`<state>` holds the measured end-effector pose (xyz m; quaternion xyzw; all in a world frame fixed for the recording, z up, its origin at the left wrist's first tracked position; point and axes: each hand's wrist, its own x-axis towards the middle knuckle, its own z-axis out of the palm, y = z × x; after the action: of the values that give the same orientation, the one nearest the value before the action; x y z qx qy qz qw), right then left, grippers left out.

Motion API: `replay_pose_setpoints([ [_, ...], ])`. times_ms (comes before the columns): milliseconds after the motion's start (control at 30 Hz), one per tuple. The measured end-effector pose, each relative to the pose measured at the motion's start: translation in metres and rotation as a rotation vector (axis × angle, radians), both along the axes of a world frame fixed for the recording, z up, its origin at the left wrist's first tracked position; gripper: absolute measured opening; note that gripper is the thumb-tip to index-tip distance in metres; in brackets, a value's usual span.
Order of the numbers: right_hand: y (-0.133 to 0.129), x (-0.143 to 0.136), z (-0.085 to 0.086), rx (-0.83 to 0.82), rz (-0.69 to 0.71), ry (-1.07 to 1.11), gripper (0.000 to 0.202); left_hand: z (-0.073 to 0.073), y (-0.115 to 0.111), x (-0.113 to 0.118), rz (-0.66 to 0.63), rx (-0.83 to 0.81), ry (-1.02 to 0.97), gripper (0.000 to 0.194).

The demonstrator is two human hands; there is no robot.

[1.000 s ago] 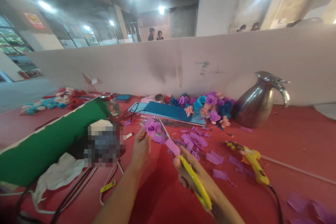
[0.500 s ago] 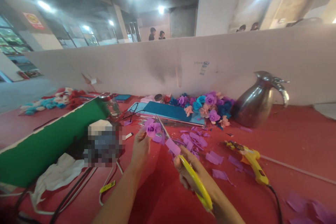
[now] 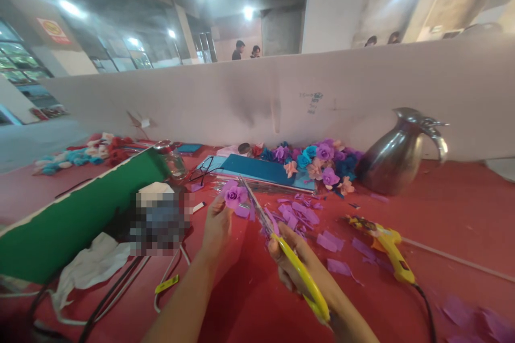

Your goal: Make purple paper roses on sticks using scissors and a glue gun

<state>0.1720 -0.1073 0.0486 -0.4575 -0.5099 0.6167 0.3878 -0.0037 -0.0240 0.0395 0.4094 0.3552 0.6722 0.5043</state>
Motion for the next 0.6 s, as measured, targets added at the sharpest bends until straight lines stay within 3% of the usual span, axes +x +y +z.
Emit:
replay_pose_setpoints([
  [167,0.001,-0.003,-0.001,0.005,0.025,-0.071,0.057,-0.006,0.002,-0.002,0.000,0.010,0.002,0.019],
  [267,0.007,0.003,0.002,-0.025,0.003,-0.244,0.057,-0.012,0.006,-0.004,0.000,-0.014,-0.015,0.021],
  [400,0.019,0.023,0.000,0.102,-0.078,-0.823,0.044,-0.016,0.010,-0.004,0.021,-0.058,-0.011,0.021],
  [500,0.022,0.035,-0.002,0.079,-0.133,-1.276,0.036,-0.015,0.010,-0.002,0.010,-0.101,-0.063,0.015],
  [600,0.020,0.039,-0.001,0.005,-0.070,-1.442,0.032,-0.015,0.009,0.002,-0.113,-0.189,-0.146,0.017],
])
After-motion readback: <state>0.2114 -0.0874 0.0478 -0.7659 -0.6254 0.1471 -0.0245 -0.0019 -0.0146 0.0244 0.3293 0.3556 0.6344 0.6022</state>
